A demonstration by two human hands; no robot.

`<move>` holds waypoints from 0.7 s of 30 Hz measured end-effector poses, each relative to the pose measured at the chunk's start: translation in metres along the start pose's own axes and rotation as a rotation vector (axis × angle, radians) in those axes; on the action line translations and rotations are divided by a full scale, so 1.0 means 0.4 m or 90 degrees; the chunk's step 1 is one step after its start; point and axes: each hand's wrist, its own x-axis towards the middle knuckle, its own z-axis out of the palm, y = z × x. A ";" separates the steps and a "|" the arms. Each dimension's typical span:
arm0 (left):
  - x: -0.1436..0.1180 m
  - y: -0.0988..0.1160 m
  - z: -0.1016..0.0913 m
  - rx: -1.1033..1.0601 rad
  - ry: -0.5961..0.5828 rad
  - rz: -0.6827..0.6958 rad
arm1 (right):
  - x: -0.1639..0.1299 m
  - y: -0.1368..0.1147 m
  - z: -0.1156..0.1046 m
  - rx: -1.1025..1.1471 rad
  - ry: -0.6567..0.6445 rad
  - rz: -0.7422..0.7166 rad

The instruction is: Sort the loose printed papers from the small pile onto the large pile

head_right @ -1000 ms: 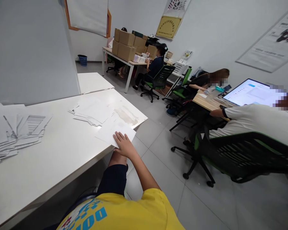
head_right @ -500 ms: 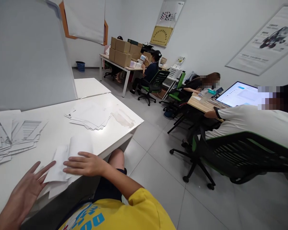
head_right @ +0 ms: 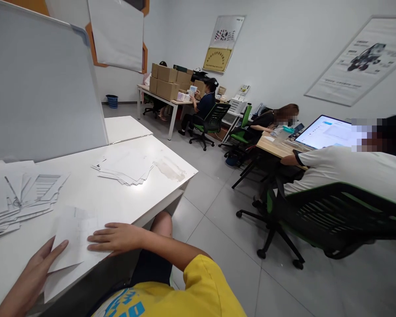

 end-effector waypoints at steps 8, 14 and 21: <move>0.040 -0.052 -0.002 0.353 0.057 0.118 | 0.012 -0.041 0.001 0.042 0.018 0.052; 0.008 -0.126 0.020 0.391 0.103 0.211 | -0.031 -0.083 0.065 0.217 0.331 0.420; -0.040 -0.113 0.040 0.397 0.058 0.177 | -0.097 -0.115 0.174 0.614 0.700 0.978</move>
